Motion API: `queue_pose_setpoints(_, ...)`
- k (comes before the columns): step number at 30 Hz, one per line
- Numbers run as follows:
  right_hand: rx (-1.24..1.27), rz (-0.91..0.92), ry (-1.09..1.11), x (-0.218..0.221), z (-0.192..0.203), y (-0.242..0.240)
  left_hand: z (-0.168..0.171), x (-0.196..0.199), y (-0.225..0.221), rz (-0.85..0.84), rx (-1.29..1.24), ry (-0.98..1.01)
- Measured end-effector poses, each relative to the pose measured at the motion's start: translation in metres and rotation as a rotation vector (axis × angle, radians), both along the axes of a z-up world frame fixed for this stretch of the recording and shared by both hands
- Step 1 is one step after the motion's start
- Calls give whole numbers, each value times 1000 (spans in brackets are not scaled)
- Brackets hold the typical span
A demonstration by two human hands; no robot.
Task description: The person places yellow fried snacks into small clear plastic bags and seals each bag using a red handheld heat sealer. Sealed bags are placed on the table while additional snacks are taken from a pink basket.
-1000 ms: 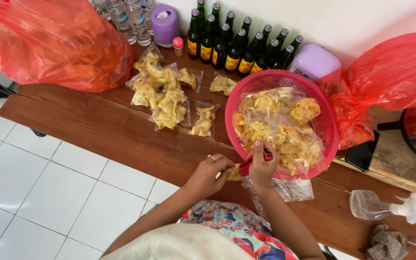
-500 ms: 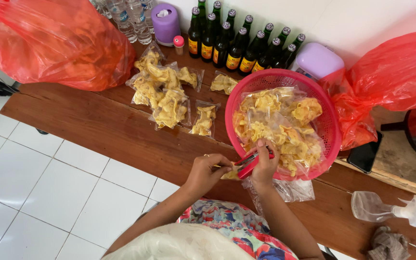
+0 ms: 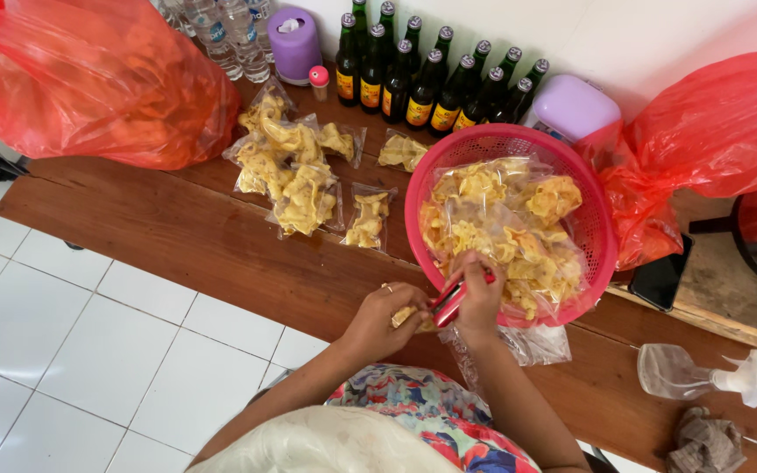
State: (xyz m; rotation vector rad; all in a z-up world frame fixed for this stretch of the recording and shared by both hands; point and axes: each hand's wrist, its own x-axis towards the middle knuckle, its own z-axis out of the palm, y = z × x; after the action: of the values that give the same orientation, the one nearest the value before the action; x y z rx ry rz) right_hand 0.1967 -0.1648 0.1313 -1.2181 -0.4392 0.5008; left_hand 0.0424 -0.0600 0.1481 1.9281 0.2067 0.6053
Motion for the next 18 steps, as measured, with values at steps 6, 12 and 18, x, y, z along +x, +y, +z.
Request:
queue_pose_setpoints(6,191,-62,3,36,29,-21,-1,-7,9,-12,-210,-13)
queue_pose_setpoints(12,127,-80,-13,28,24,-16,-6,-8,3,-13,-12,-59)
queue_pose_setpoints(18,-22,-178,85,25,13,-11,-3,-9,1,-3,253,-299)
